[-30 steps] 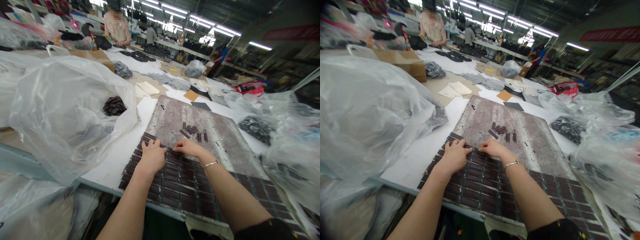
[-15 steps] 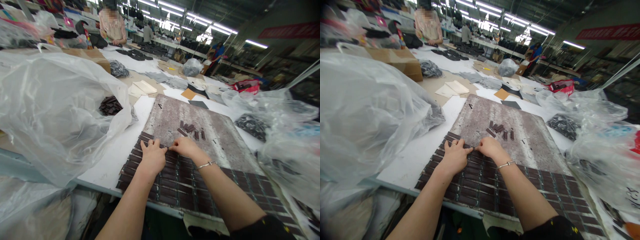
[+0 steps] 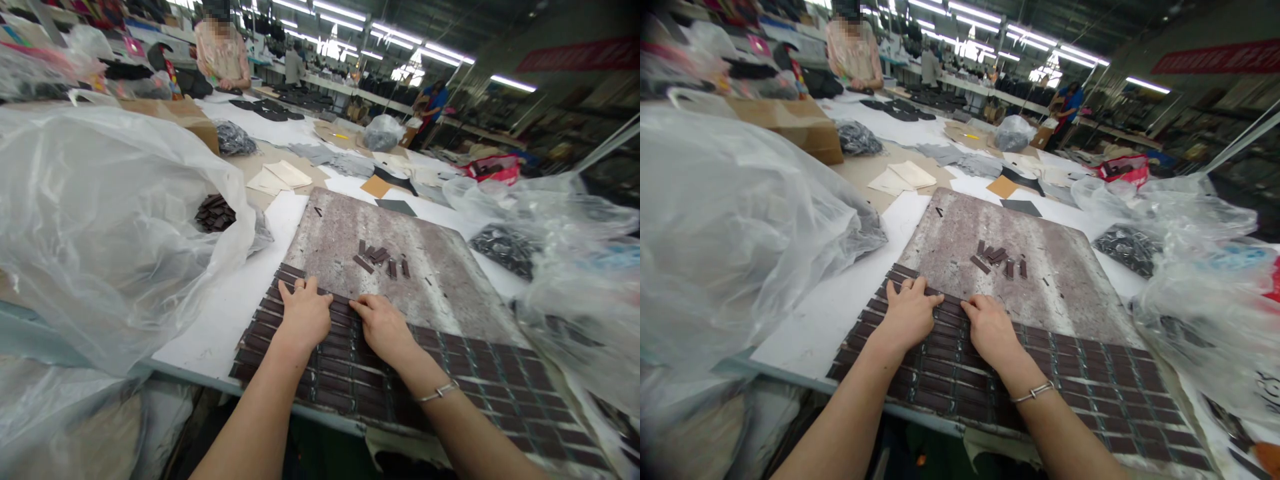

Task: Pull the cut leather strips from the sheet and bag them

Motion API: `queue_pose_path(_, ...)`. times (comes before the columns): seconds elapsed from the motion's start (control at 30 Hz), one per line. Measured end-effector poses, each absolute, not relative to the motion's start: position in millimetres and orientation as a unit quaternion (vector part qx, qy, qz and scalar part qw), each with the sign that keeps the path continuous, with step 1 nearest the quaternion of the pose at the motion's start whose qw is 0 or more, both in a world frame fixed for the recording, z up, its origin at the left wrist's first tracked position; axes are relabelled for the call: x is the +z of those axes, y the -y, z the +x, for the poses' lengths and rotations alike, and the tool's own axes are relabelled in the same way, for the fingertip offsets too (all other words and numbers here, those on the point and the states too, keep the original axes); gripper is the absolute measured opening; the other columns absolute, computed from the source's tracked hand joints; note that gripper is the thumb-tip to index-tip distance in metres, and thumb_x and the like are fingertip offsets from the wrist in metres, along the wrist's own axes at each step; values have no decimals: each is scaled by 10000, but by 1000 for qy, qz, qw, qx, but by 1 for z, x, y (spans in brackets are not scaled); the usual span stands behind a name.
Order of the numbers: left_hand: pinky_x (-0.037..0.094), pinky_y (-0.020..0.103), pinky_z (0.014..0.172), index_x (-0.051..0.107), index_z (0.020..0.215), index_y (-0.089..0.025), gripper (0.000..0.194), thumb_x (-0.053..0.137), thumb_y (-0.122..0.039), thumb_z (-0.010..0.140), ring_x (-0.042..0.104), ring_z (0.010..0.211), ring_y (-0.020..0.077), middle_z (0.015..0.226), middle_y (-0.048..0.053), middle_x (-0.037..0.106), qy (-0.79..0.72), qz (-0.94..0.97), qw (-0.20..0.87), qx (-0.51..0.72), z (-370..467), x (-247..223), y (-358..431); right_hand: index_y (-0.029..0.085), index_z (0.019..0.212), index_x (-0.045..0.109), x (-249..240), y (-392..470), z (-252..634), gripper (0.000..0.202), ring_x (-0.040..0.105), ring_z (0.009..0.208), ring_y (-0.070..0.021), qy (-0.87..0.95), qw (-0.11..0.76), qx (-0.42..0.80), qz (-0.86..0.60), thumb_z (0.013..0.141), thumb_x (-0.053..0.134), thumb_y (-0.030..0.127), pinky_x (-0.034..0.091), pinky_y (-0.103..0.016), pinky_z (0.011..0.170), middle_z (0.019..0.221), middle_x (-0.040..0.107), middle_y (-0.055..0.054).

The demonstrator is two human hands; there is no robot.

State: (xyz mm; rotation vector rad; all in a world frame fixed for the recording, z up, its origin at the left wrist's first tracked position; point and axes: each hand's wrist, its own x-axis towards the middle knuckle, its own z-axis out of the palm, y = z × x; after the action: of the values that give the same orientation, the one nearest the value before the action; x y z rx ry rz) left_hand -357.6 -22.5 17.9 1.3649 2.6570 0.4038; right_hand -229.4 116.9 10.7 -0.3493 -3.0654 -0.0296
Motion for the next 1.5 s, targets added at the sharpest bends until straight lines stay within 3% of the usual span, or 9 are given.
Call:
queue_pose_path(0.33,215,615,1019,616,1073,-196,337,429,-170,794,427,1065,283,1053,98,553,-819,545,51,171,-332,13,7,250,943,710,24,-129,-247,321,552,896,-171,990,-27,77,-116,828,451,100,436,-274,818,954,639,-30)
queue_pose_path(0.5,195,637,1019,614,1050,-155,315,462,-195,777,433,1050,298,1048,121,560,-826,535,55,169,-326,13,2,212,1108,652,18,-183,-261,299,590,910,-168,954,93,122,-259,876,473,269,442,-273,844,1027,645,-48)
queue_pose_path(0.63,191,640,1021,618,1031,-150,300,458,-190,780,443,1032,290,1027,123,566,-829,533,56,159,-325,15,1,165,1186,605,4,-208,-280,379,577,980,-218,940,82,76,-323,865,502,338,430,-318,878,1087,613,-107)
queue_pose_path(0.83,166,662,1019,621,1006,-155,269,459,-203,797,454,1012,280,1007,118,568,-827,538,55,157,-326,14,0,200,1009,670,-2,-208,-297,268,567,986,-232,929,45,52,-363,839,527,350,421,-325,846,1053,604,-111)
queue_pose_path(1.07,213,641,999,647,952,-174,223,497,-261,811,467,1028,287,1016,107,578,-831,521,64,184,-327,12,0,210,782,621,-1,-213,-299,112,579,751,-181,917,64,134,-370,762,614,320,418,-283,678,785,631,-17)
queue_pose_path(1.2,378,462,920,678,904,-205,281,436,-343,871,518,997,259,1019,84,615,-832,458,105,295,-332,16,-3,204,795,607,7,-191,-271,91,561,808,-176,946,205,106,-227,820,559,277,426,-287,741,807,609,-26)
queue_pose_path(1.3,437,323,800,687,872,-181,455,339,-474,904,581,830,198,879,65,666,-772,397,226,441,-336,21,-6,204,823,616,23,-166,-239,120,544,914,-192,946,280,69,-149,864,514,250,422,-312,830,888,616,-55)
queue_pose_path(1.4,434,253,634,676,817,-138,539,339,-555,875,551,612,139,732,48,673,-666,318,367,567,-336,23,-9,213,846,638,37,-143,-211,127,543,896,-193,952,274,46,-125,869,513,219,429,-327,830,922,617,-65)
queue_pose_path(1.5,392,218,563,643,721,-125,420,463,-490,824,485,533,98,690,39,662,-606,274,412,623,-332,23,-10,225,839,649,42,-131,-197,130,549,895,-192,957,259,64,-111,865,522,212,440,-340,821,922,620,-59)
